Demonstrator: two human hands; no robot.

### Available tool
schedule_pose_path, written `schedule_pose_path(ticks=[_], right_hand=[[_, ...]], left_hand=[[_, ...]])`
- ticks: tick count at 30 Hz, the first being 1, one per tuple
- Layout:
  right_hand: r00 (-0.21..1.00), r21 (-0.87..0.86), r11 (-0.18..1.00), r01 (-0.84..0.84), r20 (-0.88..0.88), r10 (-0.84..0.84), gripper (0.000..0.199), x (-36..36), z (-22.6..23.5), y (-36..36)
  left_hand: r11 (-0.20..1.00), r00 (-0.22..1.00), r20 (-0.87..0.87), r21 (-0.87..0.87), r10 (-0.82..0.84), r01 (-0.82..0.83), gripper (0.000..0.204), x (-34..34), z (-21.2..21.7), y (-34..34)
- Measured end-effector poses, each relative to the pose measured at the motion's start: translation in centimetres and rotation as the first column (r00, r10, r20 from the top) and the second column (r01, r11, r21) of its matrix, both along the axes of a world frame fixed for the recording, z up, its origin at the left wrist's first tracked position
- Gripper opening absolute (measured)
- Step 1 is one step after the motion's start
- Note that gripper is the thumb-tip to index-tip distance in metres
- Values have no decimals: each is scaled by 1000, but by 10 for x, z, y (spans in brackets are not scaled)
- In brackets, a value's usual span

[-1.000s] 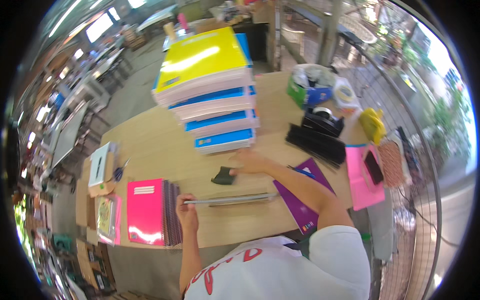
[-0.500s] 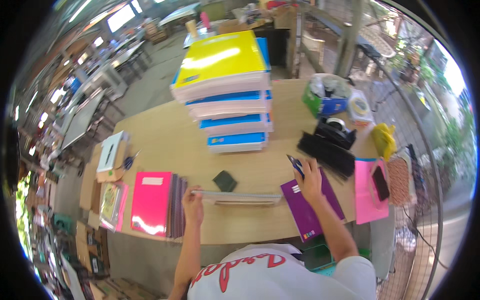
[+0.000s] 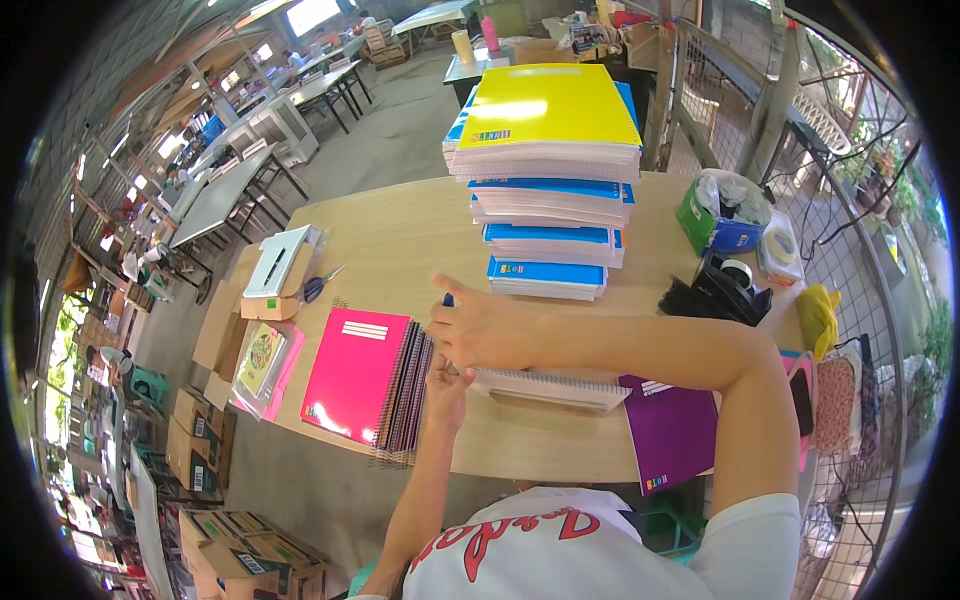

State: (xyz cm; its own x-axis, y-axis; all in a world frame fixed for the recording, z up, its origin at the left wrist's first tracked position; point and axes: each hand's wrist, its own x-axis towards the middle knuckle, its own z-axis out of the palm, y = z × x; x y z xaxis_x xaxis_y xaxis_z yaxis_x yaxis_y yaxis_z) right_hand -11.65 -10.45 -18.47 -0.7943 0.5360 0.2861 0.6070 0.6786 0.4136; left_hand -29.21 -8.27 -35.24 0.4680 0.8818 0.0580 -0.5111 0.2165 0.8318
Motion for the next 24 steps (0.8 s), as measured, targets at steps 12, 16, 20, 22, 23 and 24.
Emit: schedule_pose_path(ticks=[12,16,20,22,23,24], right_hand=[[811,-714,537,448,72,-581,18,-9,-15,-19],[796,-494,786,372,-266,-544,29,26,-35,-32],[609,-161,844,511,-626,-488,41,78,-2,-62],[439,-248,801,545,-730,-525,42,87,10,-75],[380,-262,806,531,-777,-503,44,85,18,-80],[392,-215,797,564,-780,-487,43,91,20,-88]], left_hand=[[998,995,-75,33,61,-59,64,2,-4,-1],[993,989,-107,69,102,-95,69,4,2,1],[529,555,-473,846,684,69,69,13,66,-19],[159,531,-367,904,764,397,57,32,66,-21],[17,677,-423,855,602,519,48,35,61,-22],[26,661,-425,852,619,523,48,33,62,-18]])
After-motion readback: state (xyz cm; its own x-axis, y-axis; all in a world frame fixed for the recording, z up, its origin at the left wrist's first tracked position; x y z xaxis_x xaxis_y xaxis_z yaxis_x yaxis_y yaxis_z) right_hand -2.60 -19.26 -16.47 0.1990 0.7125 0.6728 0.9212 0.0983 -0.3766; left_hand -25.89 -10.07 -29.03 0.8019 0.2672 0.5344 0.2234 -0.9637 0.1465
